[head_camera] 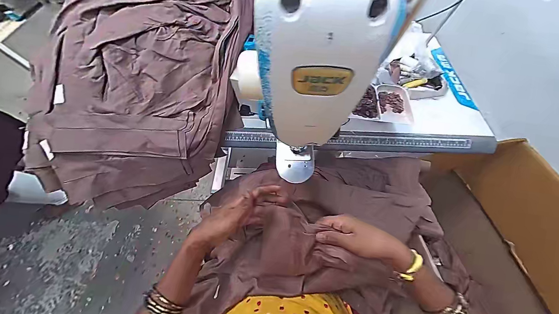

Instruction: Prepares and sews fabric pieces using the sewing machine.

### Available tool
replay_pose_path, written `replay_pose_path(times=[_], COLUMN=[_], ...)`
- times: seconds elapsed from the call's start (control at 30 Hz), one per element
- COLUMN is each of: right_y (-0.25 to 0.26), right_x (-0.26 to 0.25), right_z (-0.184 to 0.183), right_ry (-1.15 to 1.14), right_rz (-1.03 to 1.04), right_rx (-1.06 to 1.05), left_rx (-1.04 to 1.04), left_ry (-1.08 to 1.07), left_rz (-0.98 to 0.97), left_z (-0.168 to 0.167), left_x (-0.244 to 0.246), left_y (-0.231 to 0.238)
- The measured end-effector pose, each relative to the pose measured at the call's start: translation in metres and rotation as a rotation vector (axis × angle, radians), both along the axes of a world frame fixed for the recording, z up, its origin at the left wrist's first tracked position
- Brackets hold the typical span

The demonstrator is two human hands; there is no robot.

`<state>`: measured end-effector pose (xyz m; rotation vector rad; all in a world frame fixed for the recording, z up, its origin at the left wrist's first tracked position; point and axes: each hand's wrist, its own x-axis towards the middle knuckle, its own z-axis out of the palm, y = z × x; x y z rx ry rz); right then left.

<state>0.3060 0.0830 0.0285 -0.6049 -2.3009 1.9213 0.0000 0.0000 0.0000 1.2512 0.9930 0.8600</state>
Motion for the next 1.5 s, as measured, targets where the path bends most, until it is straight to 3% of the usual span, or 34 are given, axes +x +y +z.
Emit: replay_pose_path(times=[0.07, 0.2, 0.3, 0.37, 0.43, 0.53, 0.63, 0.73, 0.97, 1.1, 1.27, 1.33, 1.4, 1.5], right_y=[0.001, 0.016, 0.038, 0.053, 0.063, 0.068, 0.060, 0.055, 0.056, 0.059, 0.030, 0.019, 0.019, 0.035], right_x=[-0.016, -0.019, -0.007, 0.002, 0.003, -0.022, -0.062, -0.087, -0.085, -0.065, -0.033, -0.031, -0.034, -0.047], right_z=[-0.017, 0.001, 0.009, 0.020, 0.034, 0.042, 0.040, 0.041, 0.050, 0.045, 0.019, 0.030, 0.046, 0.058], right_ry=[-0.057, 0.032, 0.046, -0.067, -0.169, 0.021, 0.218, 0.177, 0.106, 0.127, -0.086, -0.026, 0.060, -0.063], right_rz=[-0.014, 0.014, 0.132, 0.136, -0.096, -0.542, -0.649, -0.748, -0.686, -0.636, -0.252, -0.258, -0.401, -0.588], right_rx=[-0.108, -0.133, -0.007, 0.233, 0.459, 0.440, 0.449, 0.416, 0.423, 0.149, -0.081, 0.012, 0.190, 0.373], left_rx=[0.054, -0.024, -0.243, -0.265, -0.222, -0.157, -0.127, -0.085, -0.029, 0.031, 0.191, 0.276, 0.311, 0.192], left_ry=[0.024, -0.104, -0.180, -0.177, -0.123, -0.013, 0.032, 0.075, 0.170, 0.212, 0.222, 0.202, 0.148, 0.157], left_rz=[-0.013, 0.168, 0.236, 0.279, 0.282, 0.210, 0.186, 0.219, 0.150, 0.148, 0.230, 0.260, 0.301, 0.430], left_z=[-0.001, 0.007, 0.011, 0.013, 0.010, -0.003, 0.000, 0.009, 0.007, 0.021, 0.030, 0.039, 0.050, 0.062], left_x=[0.009, 0.010, 0.009, 0.019, 0.031, 0.042, 0.048, 0.043, 0.038, 0.043, 0.041, 0.039, 0.038, 0.042], left_y=[0.001, -0.006, -0.007, -0.008, -0.006, 0.000, 0.004, -0.002, -0.006, 0.002, -0.007, -0.004, 0.005, 0.030])
